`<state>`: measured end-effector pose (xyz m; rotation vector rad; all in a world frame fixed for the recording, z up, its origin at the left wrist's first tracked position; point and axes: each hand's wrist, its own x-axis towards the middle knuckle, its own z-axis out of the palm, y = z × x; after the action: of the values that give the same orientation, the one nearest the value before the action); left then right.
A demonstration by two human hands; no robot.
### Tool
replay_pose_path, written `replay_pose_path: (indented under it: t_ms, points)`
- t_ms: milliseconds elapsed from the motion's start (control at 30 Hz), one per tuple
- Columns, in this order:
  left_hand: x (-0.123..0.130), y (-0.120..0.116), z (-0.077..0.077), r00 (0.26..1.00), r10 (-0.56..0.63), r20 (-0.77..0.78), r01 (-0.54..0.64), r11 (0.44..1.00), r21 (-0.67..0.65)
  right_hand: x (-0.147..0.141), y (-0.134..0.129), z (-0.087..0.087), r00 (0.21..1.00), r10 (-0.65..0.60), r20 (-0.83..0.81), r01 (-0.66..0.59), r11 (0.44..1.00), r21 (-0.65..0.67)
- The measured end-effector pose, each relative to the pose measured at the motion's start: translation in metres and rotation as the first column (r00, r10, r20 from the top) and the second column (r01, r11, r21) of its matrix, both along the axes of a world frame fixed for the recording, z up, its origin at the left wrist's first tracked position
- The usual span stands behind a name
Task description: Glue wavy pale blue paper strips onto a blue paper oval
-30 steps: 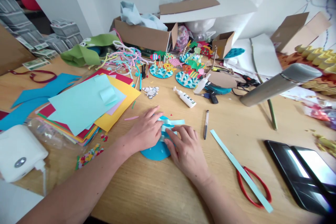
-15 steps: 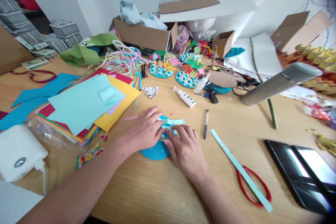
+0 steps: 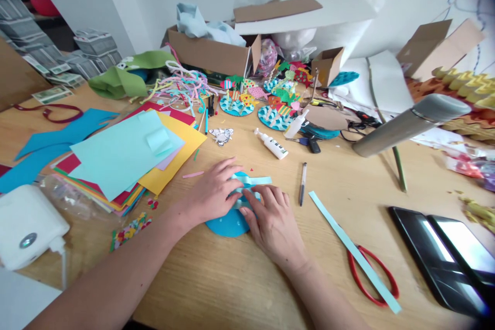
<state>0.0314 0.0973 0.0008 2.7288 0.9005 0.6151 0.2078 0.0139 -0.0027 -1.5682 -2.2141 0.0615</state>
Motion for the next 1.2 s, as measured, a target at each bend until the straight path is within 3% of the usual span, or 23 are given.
replay_pose_path:
  t_ms: [200,933,1067,1200]
  points:
    - [0.0010,-0.0005,0.0001,1.000,0.002,-0.005,-0.002,1.000,0.008,0.0016,-0.0041,0.0056,0.997,-0.041,-0.062,0.046,0.996,0.083]
    - [-0.0006,0.0006,-0.0070,1.000,-0.012,-0.017,0.012,1.000,-0.005,-0.0036,-0.0017,0.0013,0.999,-0.048,0.008,0.048,0.998,-0.039]
    - [-0.0006,0.0024,-0.0076,0.997,0.001,0.072,0.003,0.999,-0.045,-0.0033,-0.0018,0.0011,0.999,-0.045,0.009,0.045,0.998,-0.044]
    - [-0.0015,0.0075,-0.0040,0.957,0.056,0.285,-0.037,0.997,-0.071,-0.0028,-0.0026,0.0009,0.999,-0.039,0.017,0.040,0.999,-0.034]
